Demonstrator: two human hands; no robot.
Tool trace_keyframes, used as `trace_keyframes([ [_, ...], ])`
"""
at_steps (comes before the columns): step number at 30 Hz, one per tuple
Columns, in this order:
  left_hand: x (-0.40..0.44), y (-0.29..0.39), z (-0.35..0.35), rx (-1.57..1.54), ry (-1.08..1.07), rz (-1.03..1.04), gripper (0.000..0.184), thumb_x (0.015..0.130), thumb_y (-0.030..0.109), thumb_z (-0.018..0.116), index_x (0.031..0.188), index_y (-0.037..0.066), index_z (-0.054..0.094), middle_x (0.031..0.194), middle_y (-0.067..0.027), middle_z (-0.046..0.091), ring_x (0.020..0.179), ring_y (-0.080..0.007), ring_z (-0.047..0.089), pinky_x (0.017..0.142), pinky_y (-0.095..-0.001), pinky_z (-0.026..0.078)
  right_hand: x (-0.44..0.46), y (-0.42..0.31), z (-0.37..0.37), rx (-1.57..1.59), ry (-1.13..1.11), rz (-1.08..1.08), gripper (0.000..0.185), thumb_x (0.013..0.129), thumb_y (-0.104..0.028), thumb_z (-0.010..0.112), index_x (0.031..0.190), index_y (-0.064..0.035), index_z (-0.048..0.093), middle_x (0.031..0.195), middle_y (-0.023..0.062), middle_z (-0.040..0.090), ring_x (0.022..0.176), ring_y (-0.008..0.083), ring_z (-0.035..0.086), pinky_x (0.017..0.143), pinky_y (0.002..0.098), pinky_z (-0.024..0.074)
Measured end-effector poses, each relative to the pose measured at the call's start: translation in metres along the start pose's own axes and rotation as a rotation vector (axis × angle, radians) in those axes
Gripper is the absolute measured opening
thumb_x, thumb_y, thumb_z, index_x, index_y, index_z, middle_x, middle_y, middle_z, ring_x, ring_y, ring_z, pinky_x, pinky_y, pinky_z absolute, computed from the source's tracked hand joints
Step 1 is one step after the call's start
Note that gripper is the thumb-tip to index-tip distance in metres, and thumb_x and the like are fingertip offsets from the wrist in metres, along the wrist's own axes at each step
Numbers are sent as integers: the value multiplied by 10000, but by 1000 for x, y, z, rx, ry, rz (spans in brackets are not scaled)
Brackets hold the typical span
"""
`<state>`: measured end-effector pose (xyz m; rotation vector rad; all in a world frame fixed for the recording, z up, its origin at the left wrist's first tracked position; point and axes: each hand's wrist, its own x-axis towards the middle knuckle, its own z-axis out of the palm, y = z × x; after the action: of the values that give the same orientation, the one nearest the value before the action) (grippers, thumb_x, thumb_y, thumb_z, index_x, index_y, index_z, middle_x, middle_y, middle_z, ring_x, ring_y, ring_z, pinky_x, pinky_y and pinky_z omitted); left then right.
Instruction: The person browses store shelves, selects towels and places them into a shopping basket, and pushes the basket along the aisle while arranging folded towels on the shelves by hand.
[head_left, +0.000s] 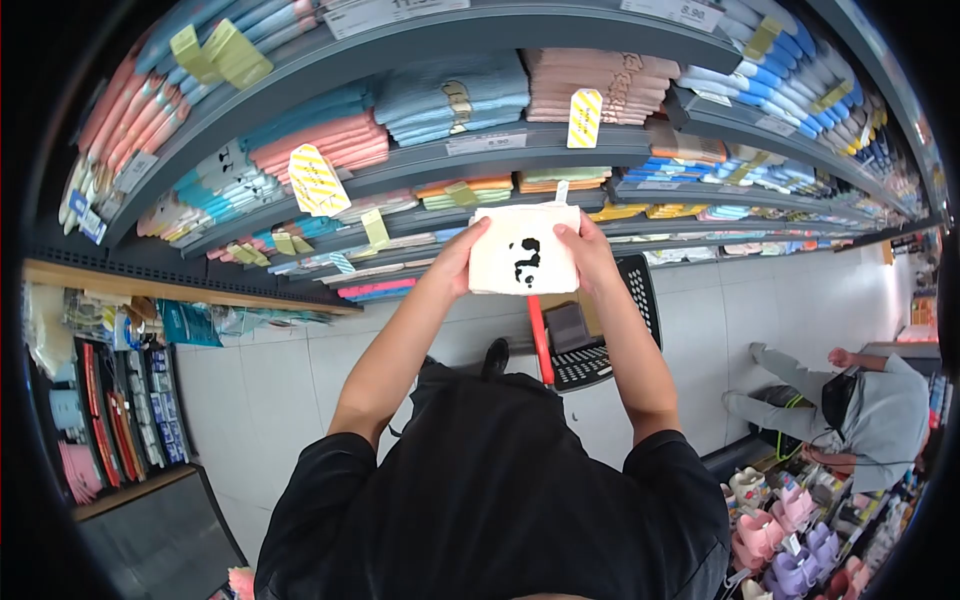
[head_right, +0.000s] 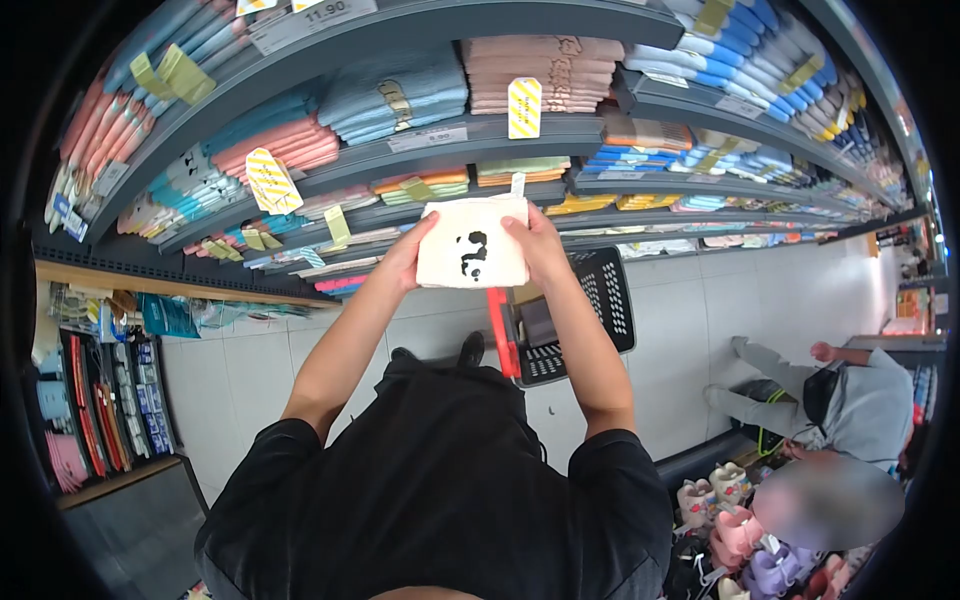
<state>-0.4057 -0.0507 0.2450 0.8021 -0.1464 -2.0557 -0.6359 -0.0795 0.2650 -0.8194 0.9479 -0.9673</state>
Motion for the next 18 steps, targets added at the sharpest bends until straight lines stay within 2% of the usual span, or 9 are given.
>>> trace_keyframes([
  [3, -12, -2, -7, 17, 4, -19, 564, 896, 304, 701, 1332, 11, 494, 1269, -161, 609, 1141, -304, 626, 967, -461, 532, 6, 3, 4, 39, -26, 25, 343, 968, -59, 558, 1303, 2, 518, 1148, 102, 645, 985, 171, 656, 852, 309, 555],
  [6, -30, 2, 2, 214, -30, 58, 596, 874, 245, 727, 1369, 29, 473, 1306, -151, 589, 1165, -289, 612, 990, -456, 516, 10, 6, 3, -22, -104, 63, 345, 970, -67, 556, 1301, 17, 512, 1171, 108, 635, 1031, 171, 638, 895, 311, 535],
  [8, -36, 8, 2, 230, -85, 54, 601, 843, 165, 733, 1367, 25, 473, 1295, -150, 594, 1168, -287, 610, 990, -455, 518, 6, -4, 4, -86, -172, 103, 351, 968, -76, 560, 1300, 26, 511, 1193, 109, 626, 1074, 169, 620, 933, 314, 516],
  [11, -38, 15, 4, 246, -146, 64, 638, 788, 77, 714, 1373, 17, 465, 1286, -156, 599, 1152, -290, 619, 986, -447, 521, 11, -8, -2, -23, -251, 110, 400, 969, -95, 568, 1352, -18, 483, 1328, 137, 558, 1202, 214, 567, 1018, 373, 481],
  [14, -35, 18, 3, 251, -186, 48, 635, 780, 82, 688, 1368, 5, 463, 1270, -166, 607, 1132, -299, 631, 981, -442, 524, 4, -8, -1, 208, -441, 10, 507, 969, -165, 591, 1434, -57, 424, 1395, 153, 507, 1262, 262, 530, 1062, 404, 449],
  [16, -25, 18, -3, 245, -207, 39, 616, 789, 101, 662, 1363, -3, 463, 1262, -173, 611, 1120, -306, 637, 976, -446, 527, 2, -5, 2, 417, -487, 65, 544, 968, -225, 599, 1455, -77, 407, 1431, 163, 475, 1274, 288, 522, 1075, 421, 439],
  [17, -19, 18, -5, 221, -188, 23, 599, 800, 112, 648, 1358, -6, 465, 1260, -177, 611, 1117, -310, 638, 972, -455, 528, 2, -2, 4, 521, -506, 88, 564, 967, -255, 603, 1465, -87, 399, 1449, 168, 458, 1280, 301, 517, 1081, 429, 434],
  [18, -15, 19, -3, 198, -168, 5, 583, 810, 123, 635, 1352, -9, 467, 1257, -182, 610, 1114, -314, 639, 967, -463, 530, 8, 8, 2, 539, -398, 123, 555, 966, -322, 596, 1440, -83, 429, 1435, 173, 479, 1270, 311, 526, 1075, 452, 441],
])
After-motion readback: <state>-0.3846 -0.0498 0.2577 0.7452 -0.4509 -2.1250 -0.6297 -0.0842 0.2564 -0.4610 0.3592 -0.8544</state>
